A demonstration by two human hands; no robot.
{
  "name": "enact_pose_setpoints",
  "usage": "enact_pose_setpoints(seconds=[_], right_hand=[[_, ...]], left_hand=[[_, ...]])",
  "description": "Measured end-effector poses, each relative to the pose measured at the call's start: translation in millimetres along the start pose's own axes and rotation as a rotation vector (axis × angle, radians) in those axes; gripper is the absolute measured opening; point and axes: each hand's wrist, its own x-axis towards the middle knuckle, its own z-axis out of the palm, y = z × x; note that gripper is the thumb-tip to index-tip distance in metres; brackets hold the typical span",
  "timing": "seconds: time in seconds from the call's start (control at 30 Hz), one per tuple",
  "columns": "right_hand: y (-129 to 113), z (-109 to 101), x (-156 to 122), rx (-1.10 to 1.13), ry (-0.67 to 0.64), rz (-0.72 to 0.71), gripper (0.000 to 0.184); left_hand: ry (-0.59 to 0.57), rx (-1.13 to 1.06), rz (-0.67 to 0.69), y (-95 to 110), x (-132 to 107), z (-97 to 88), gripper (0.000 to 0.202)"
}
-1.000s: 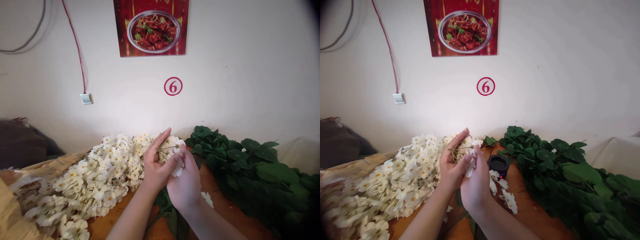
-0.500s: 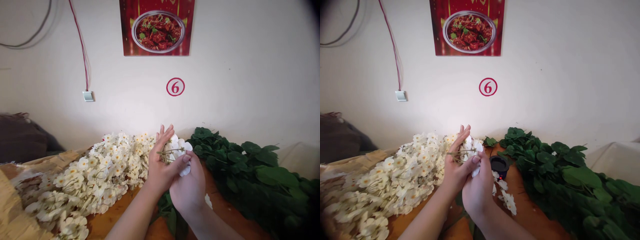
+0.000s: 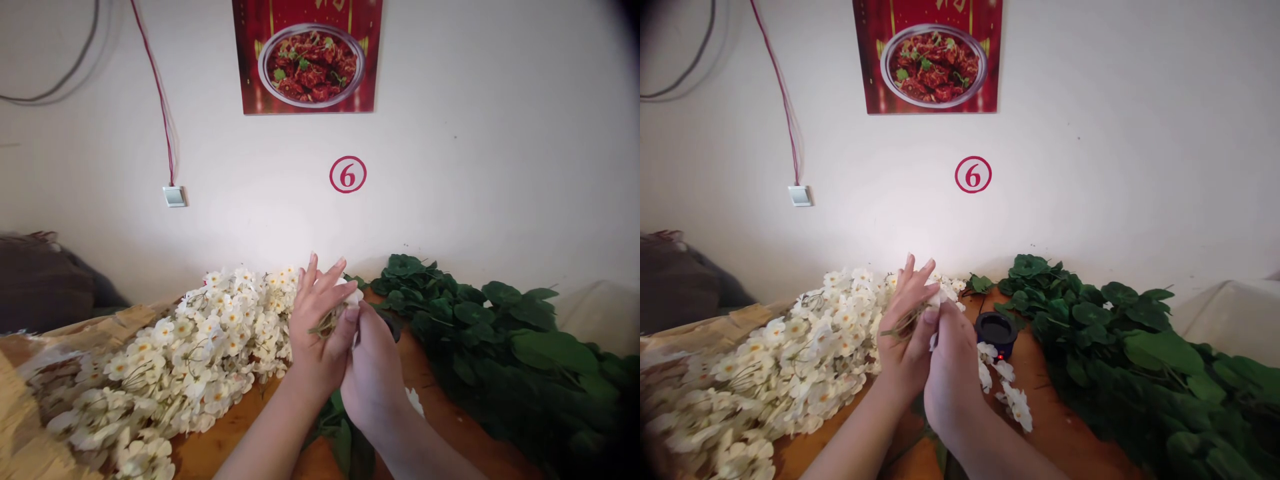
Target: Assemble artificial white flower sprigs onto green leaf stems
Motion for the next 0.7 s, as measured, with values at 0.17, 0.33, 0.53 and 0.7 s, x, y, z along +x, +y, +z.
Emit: enact_pose_setpoints(seconds=[0.17, 0.33, 0.53, 0.7], right_hand=[[-0.3, 4.9, -2.0, 0.024, 0.010, 0.044, 0.020], [3.2, 7.7, 3.7, -0.042, 0.002, 0.002, 0.025], [5.4, 10.4, 8.3, -0.043, -0.138, -0.021, 0.046], [7.6, 3.5, 14.7, 0.000, -0.152, -0.039, 0.054]], left_hand=[[0.027, 0.006, -0.055, -2.0, -3.0, 3.5, 0.022], [0.039, 0.061, -0.050, -8.1, -2.5, 5.3, 0.023], [0.023, 0.038, -0.090, -3.7, 2.3, -2.3, 0.027], [0.012, -0.099, -0.199, 9.1, 0.4, 0.3, 0.027]])
